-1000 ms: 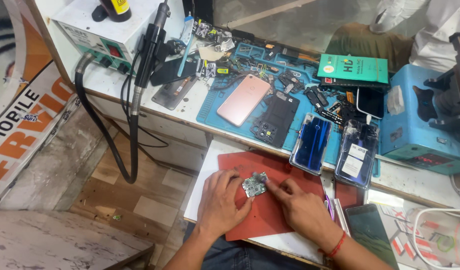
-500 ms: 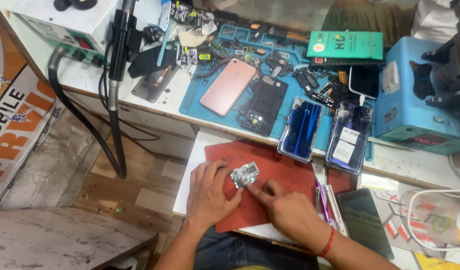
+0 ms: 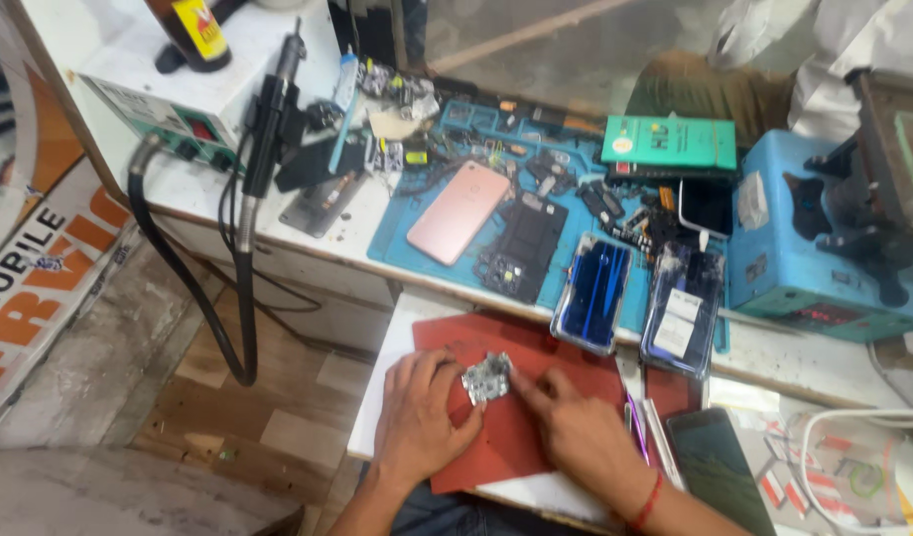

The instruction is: The person uses a purple tool to repeatedly scrape and clean a small electronic component placed on a red mat. The hands hold the component steady while the tool is moved across its surface in short strokes.

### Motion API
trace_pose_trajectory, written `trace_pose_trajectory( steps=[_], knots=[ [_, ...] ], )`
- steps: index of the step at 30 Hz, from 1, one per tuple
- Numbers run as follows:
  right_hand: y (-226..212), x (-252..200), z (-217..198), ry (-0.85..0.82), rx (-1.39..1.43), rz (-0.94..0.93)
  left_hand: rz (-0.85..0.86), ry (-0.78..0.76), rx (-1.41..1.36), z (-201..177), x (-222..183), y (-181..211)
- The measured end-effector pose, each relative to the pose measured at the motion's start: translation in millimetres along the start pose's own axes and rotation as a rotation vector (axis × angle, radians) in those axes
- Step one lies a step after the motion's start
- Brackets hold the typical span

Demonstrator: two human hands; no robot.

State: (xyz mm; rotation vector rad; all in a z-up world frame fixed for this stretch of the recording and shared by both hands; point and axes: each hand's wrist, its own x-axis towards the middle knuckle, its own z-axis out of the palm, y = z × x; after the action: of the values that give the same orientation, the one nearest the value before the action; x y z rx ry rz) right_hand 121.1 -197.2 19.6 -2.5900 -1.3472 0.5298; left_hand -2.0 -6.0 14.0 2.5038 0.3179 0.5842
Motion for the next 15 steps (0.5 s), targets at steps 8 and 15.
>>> trace_pose_trajectory(
  steps=[8, 15],
  knots=[
    [2.3, -0.8, 6.4, 0.017, -0.03, 0.034, 0.011, 0.028, -0.008, 3.3, -1.8, -2.9],
    [-3.7, 6.0, -16.3, 0.104, -0.123, 0.039, 0.011, 0.0, 0.001, -5.5, 5.8, 3.7]
  ],
)
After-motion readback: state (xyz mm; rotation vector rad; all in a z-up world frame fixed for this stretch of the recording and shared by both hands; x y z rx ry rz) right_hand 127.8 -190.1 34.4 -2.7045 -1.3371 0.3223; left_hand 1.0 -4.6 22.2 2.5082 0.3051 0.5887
